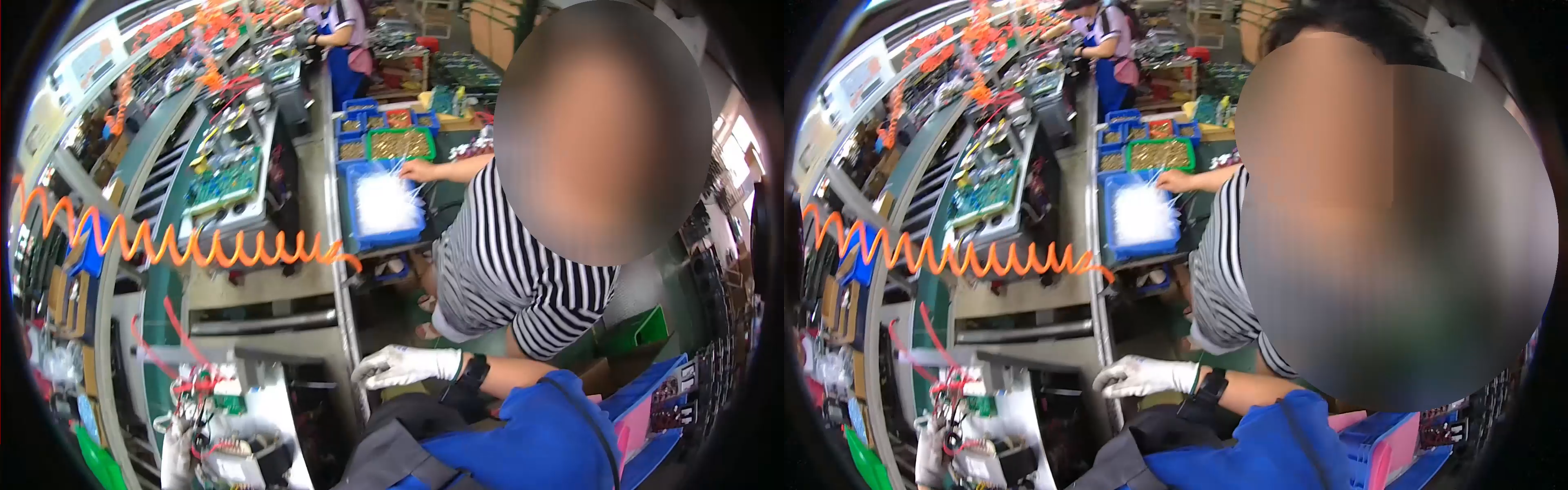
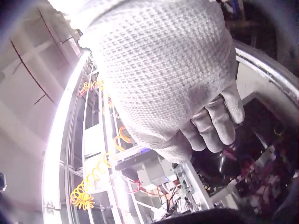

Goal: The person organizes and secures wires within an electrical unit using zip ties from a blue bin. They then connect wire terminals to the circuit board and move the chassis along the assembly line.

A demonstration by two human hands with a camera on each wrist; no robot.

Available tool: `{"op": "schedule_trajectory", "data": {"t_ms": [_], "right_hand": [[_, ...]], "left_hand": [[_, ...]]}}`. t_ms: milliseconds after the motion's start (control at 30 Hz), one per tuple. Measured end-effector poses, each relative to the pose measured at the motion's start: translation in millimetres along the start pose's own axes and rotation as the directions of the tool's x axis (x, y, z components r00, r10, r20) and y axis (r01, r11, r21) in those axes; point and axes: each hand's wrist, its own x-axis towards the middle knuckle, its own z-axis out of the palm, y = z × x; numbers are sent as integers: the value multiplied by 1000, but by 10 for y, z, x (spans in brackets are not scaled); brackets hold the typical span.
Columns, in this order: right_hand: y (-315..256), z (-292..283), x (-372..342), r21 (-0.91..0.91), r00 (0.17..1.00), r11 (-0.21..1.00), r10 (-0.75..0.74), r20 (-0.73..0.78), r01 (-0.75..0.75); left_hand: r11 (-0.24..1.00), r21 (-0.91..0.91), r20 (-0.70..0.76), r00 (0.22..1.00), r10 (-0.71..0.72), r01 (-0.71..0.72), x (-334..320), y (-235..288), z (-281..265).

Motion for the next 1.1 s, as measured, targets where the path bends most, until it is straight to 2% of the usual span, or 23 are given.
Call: {"op": "schedule_trajectory", "data": {"t_ms": [33, 67, 267, 367, 400, 467, 500, 533, 567, 600, 667, 700, 733, 767, 800, 833, 867, 900, 933, 967, 1000, 1067, 1100], "right_hand": [[24, -59, -44, 117, 999, 993, 35, -36, -31], [119, -105, -74, 176, 996, 984, 53, -77, -39], [235, -222, -86, 292, 980, 955, 106, -171, -52], [346, -156, -62, 237, 990, 969, 94, -101, -68], [356, -112, -35, 241, 991, 967, 104, -82, -81], [313, -23, 20, 238, 998, 970, 62, -4, -59], [316, 14, 55, 233, 995, 969, 71, 63, -84], [269, 49, 41, 284, 997, 958, 30, 72, -49], [272, 46, 36, 259, 997, 965, 17, 74, -36], [290, 34, 23, 242, 997, 970, 9, 82, -28], [318, -41, -19, 128, 999, 991, 29, 35, -33], [218, -85, -51, 189, 999, 982, 27, -27, -22], [110, -139, -76, 265, 995, 960, 98, -12, -92], [2, -158, -94, 350, 979, 917, 204, -3, -189], [72, -128, -100, 333, 981, 926, 194, -21, -176], [30, -115, -98, 334, 982, 928, 187, -33, -165], [-3, -92, -90, 352, 978, 917, 207, -10, -191], [-3, -84, -71, 306, 987, 940, 161, -2, -153], [58, -27, -76, 292, 987, 945, 157, -9, -148], [106, 18, -72, 327, 984, 930, 176, 9, -169], [134, 66, -89, 361, 980, 914, 198, 5, -187], [85, 76, -113, 335, 974, 915, 225, 34, -223], [67, 83, -107, 310, 969, 919, 244, 41, -244]], "left_hand": [[936, -229, -187, 932, -311, 267, 14, -66, 130], [747, -479, -268, 733, -625, 461, 70, -90, 235], [896, -212, -201, 880, -431, 390, 122, 173, 260], [932, -149, -178, 918, -354, 331, 52, 214, 258], [906, -187, -184, 893, -412, 379, 37, 151, 254], [675, -475, -87, 732, -675, 565, 157, 627, 259], [627, -463, -79, 676, -733, 626, 261, 935, 257], [631, -486, -125, 666, -736, 605, 297, 965, 283], [926, 62, -154, 920, -360, 373, 194, 640, 190], [832, 553, 78, 997, 11, -52, 48, 255, 67], [433, 885, 174, 984, 34, -172, -89, 59, 87], [759, 651, 94, 991, -92, 9, 8, 406, 82], [852, 523, 112, 989, -97, 24, 46, 532, 48], [805, 575, 64, 989, 131, -144, -55, 155, 46], [826, 541, 51, 986, 156, -158, -22, 213, 32], [747, 643, 57, 984, 171, -167, -70, 137, 24], [924, 360, -41, 992, -123, 129, 91, 599, 26], [963, 170, -113, 975, -192, 209, 56, 667, 39], [973, 206, -7, 995, -100, 100, 79, 526, -9], [985, -6, -32, 985, -172, 172, 55, 461, -7], [998, 36, -24, 998, -54, 55, 35, 326, 35], [932, -99, 48, 937, -347, 350, -54, 251, 69], [872, 463, 200, 977, 71, -158, -175, -216, -65]]}}
